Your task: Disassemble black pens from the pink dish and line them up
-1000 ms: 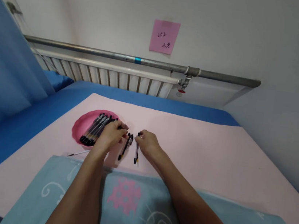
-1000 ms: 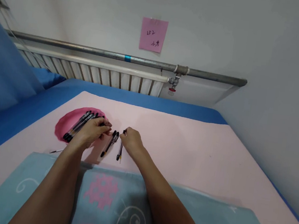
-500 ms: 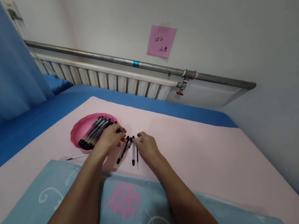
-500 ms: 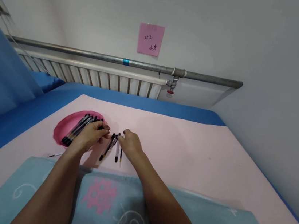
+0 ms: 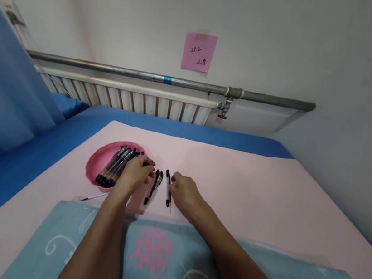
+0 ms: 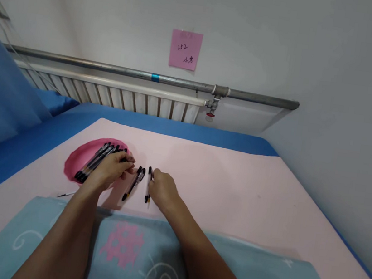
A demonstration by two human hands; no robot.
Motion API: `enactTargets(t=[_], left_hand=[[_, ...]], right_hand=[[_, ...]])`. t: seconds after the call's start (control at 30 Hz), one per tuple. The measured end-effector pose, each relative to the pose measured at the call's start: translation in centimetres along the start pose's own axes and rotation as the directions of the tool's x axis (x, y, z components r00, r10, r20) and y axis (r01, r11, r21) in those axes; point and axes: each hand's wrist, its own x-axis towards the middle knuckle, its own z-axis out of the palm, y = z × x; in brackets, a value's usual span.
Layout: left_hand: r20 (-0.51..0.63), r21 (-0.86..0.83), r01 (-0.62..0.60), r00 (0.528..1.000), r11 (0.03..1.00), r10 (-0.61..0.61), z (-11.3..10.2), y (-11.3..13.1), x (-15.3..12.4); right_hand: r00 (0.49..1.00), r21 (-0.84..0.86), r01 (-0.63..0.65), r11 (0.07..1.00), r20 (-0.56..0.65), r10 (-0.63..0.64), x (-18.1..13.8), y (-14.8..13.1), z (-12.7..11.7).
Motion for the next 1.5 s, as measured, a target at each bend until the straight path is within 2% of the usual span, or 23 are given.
enactTargets(t=[0.2,0.63,0.93,1.07,1.23,1.37,1.5], left_hand=[[0.005,0.015,0.0,1.0,1.0,0.0,0.1,0.0,0.1],[0.016,0.059,-0.017,1.0,0.998,0.016,0.1,0.0,0.0],[0.023,0.072,-0.006,1.0,0.997,0.004,0.1,0.5,-0.4],[0.015,0.069,-0.011,1.0,0.998,0.01,0.2,0.5,-0.4],[0.003,0.059,0.007,1.0,0.998,-0.008,0.2,0.5,-0.4],[0.008,0.06,0.0,1.0,0.998,-0.001,0.2,0.4,-0.3],[0.022,0.059,-0.013,1.0,0.998,0.012,0.2,0.4,-0.3]], right_hand=[[0.999,0.109,0.013,0.994,0.048,-0.019,0.1,-0.6,0.4],[0.988,0.347,-0.045,0.937,0.156,-0.01,-0.1,-0.2,0.4],[0.982,0.428,-0.054,0.902,0.187,-0.029,0.2,0.1,0.8],[0.984,0.423,-0.03,0.906,0.169,-0.046,0.0,0.4,0.4],[0.952,0.284,0.195,0.939,0.177,-0.251,-1.1,0.3,-0.9],[0.931,0.158,0.262,0.952,0.218,-0.292,-1.9,0.2,-1.3],[0.917,0.092,0.33,0.94,0.205,-0.342,-2.4,0.6,-0.8]])
